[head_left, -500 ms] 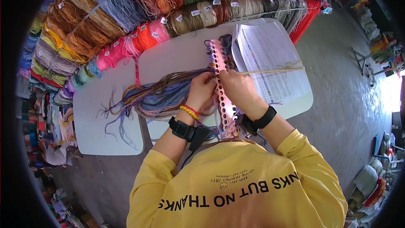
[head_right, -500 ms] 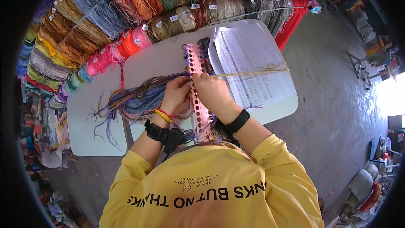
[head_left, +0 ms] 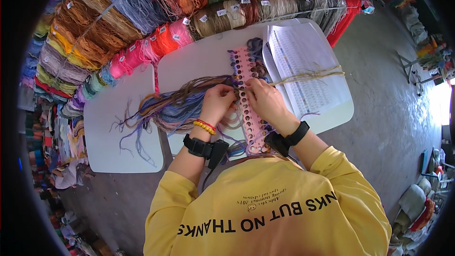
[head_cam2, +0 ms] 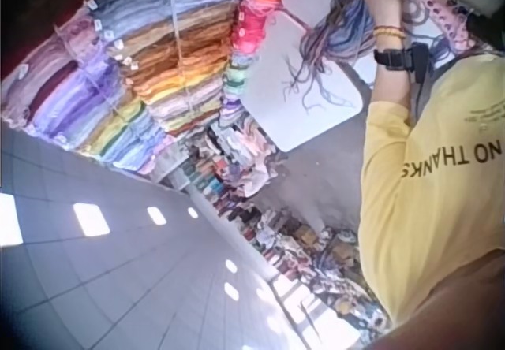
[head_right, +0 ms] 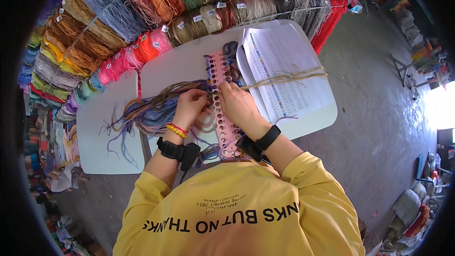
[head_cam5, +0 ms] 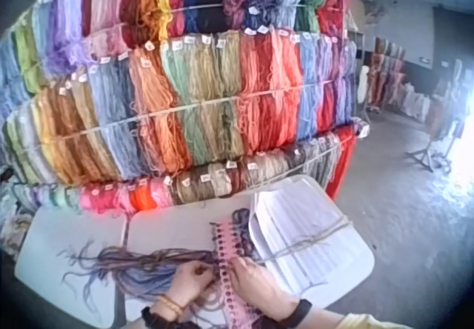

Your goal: The person organizes embroidery thread by referencing a chart and threading strands through a pink organizer. They walk to a rack to pull additional strands of yellow and blue thread and loop them through the organizer.

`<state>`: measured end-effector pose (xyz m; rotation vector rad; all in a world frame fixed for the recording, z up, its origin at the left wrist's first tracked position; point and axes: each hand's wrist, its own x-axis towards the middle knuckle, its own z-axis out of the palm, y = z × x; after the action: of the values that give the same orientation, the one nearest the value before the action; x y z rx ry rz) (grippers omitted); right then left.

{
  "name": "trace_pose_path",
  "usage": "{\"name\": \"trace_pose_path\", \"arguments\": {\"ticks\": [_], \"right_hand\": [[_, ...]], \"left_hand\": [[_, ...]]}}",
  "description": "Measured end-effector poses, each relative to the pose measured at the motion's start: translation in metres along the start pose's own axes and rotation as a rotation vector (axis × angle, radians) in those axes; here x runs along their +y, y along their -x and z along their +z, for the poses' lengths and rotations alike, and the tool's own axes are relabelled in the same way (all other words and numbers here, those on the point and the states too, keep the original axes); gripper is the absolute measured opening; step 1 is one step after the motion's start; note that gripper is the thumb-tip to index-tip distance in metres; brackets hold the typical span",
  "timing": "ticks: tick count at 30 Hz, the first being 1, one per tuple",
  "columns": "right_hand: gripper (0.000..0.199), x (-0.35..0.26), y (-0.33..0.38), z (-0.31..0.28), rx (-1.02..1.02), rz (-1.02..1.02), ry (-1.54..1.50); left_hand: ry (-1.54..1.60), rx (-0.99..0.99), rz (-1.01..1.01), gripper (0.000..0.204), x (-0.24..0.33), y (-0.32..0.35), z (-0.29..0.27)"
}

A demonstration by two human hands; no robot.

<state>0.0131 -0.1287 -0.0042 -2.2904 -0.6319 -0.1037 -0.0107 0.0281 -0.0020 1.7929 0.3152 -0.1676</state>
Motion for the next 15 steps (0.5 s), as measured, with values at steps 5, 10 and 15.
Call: {"name": "trace_pose_path", "arguments": {"ticks": [5, 10, 15], "right_hand": [[0.017, -0.005, 0.0, 0.0, -0.008, 0.046, -0.03], [0.014, 0.001, 0.003, 0.002, 0.026, 0.04, 0.001], [0.011, 0.006, 0.004, 0.005, 0.104, -0.014, 0.015]], "left_hand": [[-0.082, 0.002, 0.013, 0.017, 0.003, 0.003, -0.003], [0.331, -0.104, -0.058, 0.016, 0.009, 0.02, -0.019], [1.035, -0.487, -0.056, 0.015, 0.016, 0.032, -0.033]]}}
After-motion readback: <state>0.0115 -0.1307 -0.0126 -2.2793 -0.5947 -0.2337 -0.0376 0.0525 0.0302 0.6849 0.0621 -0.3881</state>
